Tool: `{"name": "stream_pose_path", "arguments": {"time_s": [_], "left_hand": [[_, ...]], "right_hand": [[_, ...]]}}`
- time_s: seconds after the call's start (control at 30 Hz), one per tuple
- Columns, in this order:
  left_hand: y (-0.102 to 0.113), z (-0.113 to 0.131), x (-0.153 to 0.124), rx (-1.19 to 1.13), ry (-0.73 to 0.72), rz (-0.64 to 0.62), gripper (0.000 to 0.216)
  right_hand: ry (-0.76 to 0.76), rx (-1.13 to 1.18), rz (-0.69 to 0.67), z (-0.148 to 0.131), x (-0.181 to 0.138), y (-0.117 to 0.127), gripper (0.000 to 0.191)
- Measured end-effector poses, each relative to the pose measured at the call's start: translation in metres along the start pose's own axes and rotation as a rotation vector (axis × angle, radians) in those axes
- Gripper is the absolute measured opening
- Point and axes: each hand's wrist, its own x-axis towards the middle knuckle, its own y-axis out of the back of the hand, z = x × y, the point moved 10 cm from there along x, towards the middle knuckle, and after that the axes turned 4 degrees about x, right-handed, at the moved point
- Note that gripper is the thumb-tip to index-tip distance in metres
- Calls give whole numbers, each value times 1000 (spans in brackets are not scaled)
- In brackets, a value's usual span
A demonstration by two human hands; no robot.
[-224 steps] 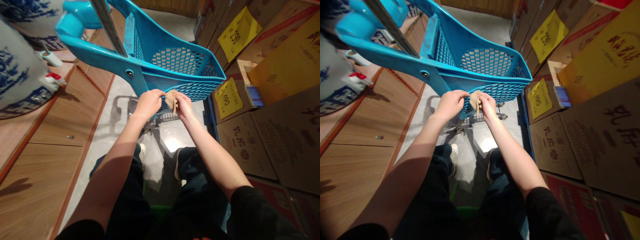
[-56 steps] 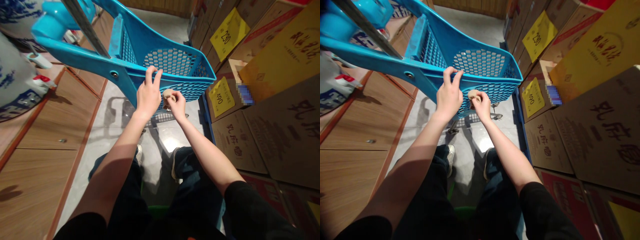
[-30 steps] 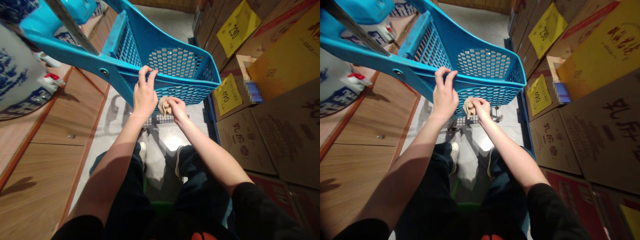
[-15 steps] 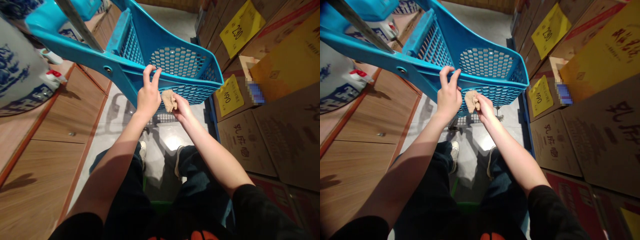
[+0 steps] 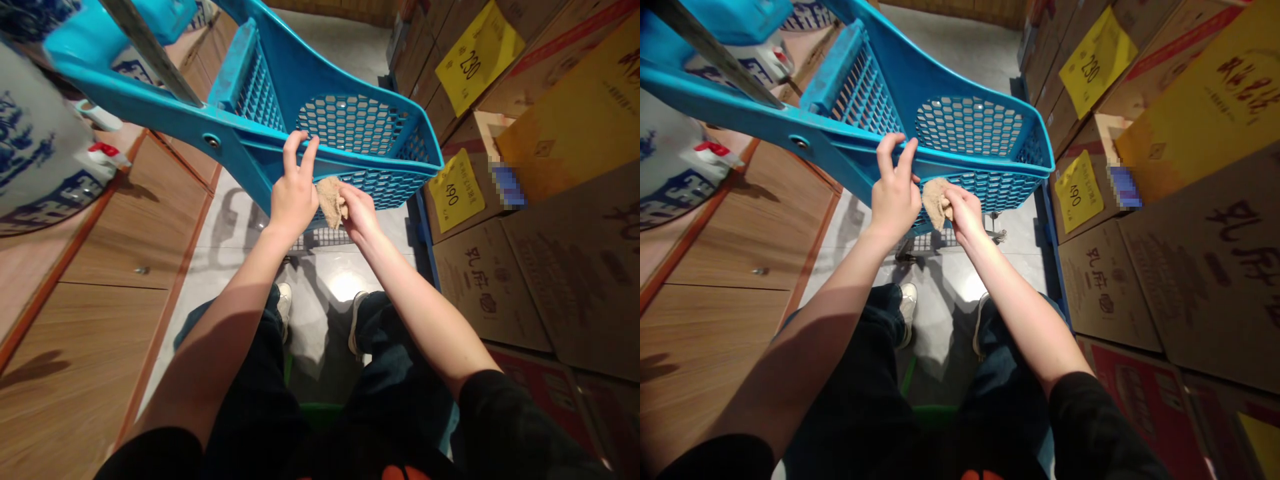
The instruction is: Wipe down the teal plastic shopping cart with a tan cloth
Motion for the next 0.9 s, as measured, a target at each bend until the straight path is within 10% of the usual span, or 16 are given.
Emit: {"name": "stream_pose_path", "arguments": {"time_s": [0.63, 0.9], "left_hand": [[5, 2, 1, 68, -55, 60, 84], [3, -1, 0, 54, -46, 34, 88]], "right_hand": [[646, -766, -70, -42, -18, -21, 37], [477, -1340, -281, 4, -40, -41, 31]]}}
